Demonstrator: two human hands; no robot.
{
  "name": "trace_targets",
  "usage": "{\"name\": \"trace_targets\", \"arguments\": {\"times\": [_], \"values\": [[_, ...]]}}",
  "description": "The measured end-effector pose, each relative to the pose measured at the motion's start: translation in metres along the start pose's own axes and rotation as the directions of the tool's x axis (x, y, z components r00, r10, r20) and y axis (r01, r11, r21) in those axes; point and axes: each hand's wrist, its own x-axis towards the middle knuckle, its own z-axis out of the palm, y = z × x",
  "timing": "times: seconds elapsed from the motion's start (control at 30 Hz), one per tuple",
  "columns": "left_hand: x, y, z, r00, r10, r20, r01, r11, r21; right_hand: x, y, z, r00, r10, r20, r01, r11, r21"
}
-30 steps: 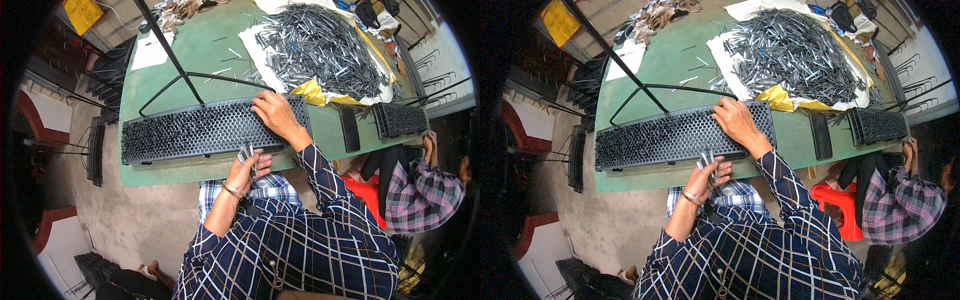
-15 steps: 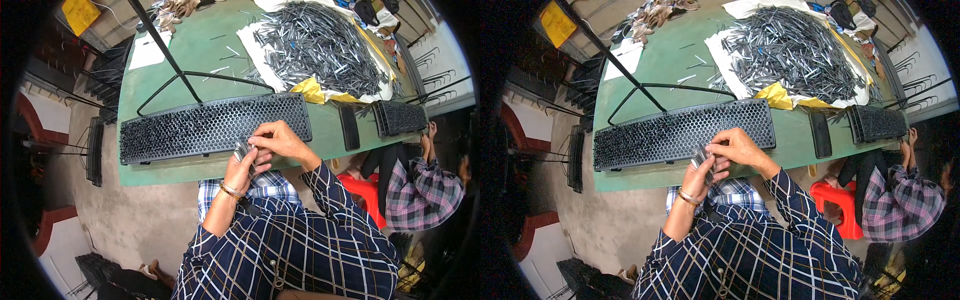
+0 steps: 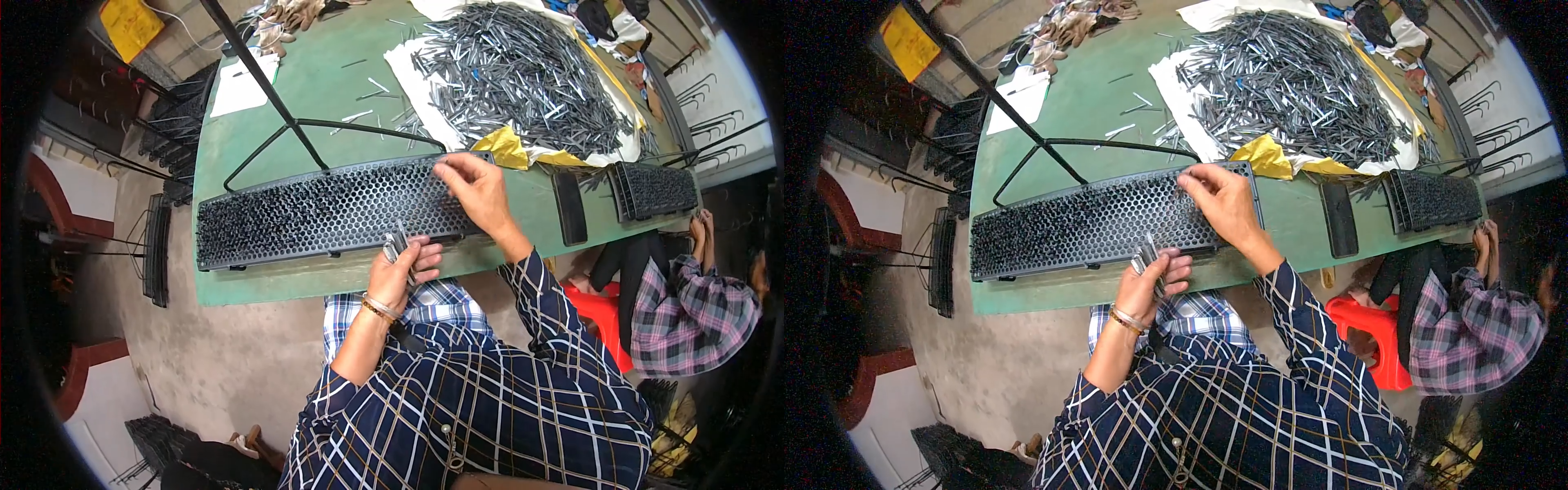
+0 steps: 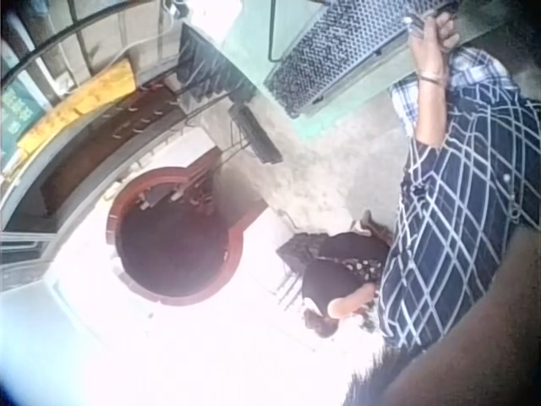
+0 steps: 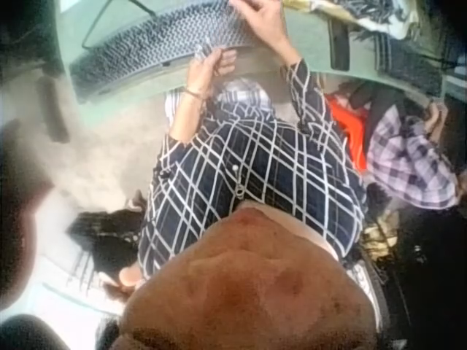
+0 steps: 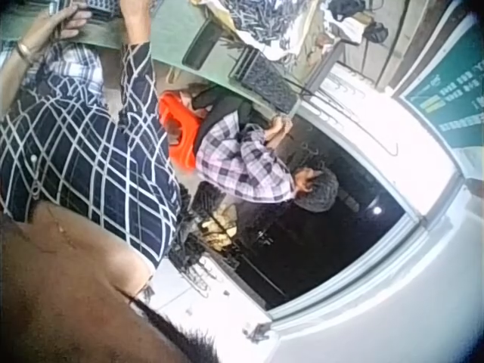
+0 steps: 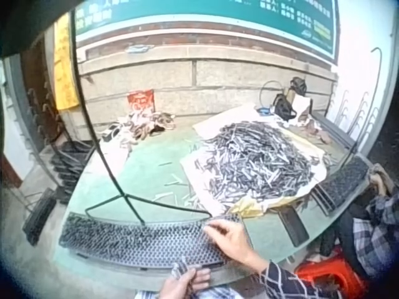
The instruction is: Inserting small metal components into a perforated black frame at a workbench.
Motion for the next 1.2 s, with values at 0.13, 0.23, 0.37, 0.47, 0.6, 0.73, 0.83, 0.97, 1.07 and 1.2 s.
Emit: {"name": "trace_targets", "arguments": {"times": [0.13,0.23,0.37,0.47,0.6,0.73,0.83,0.97,1.07,1.2], "values": [[0.001,-0.002,0.002,0.994,-0.105,-0.009,0.105,0.995,0.005,0.019,0.016,0.002,0.970,-0.224,-0.095,0.205,0.964,-0.170],[0.002,-0.005,-0.001,0.991,-0.134,-0.012,0.135,0.991,0.021,0.023,0.026,0.005,0.963,-0.257,-0.084,0.232,0.945,-0.232],[0.002,-0.005,-0.004,0.990,-0.139,-0.016,0.139,0.990,0.009,0.023,0.023,0.008,0.963,-0.263,-0.053,0.248,0.947,-0.203],[0.001,-0.004,-0.002,0.990,-0.142,-0.024,0.142,0.990,0.018,0.024,0.022,0.008,0.927,-0.375,-0.017,0.356,0.892,-0.280],[0.002,-0.004,-0.004,0.989,-0.145,-0.018,0.144,0.989,-0.005,0.025,0.025,0.005,0.914,-0.405,0.011,0.390,0.872,-0.297],[0.004,-0.005,-0.006,0.990,-0.128,-0.052,0.127,0.991,-0.038,0.023,0.032,0.008,0.915,-0.403,0.011,0.390,0.879,-0.274],[0.004,-0.005,-0.010,0.992,-0.116,-0.057,0.115,0.993,-0.026,0.019,0.027,0.012,0.935,-0.355,0.027,0.346,0.890,-0.295],[0.004,-0.006,-0.010,0.992,-0.121,-0.043,0.119,0.992,-0.035,0.019,0.031,0.011,0.916,-0.401,0.012,0.386,0.874,-0.296],[0.002,-0.003,-0.009,0.992,-0.111,-0.056,0.110,0.994,-0.022,0.019,0.029,0.013,0.915,-0.402,0.020,0.389,0.871,-0.300],[0.003,-0.003,-0.009,0.991,-0.119,-0.055,0.118,0.993,-0.020,0.020,0.031,0.011,0.885,-0.464,0.029,0.444,0.827,-0.345]]}}
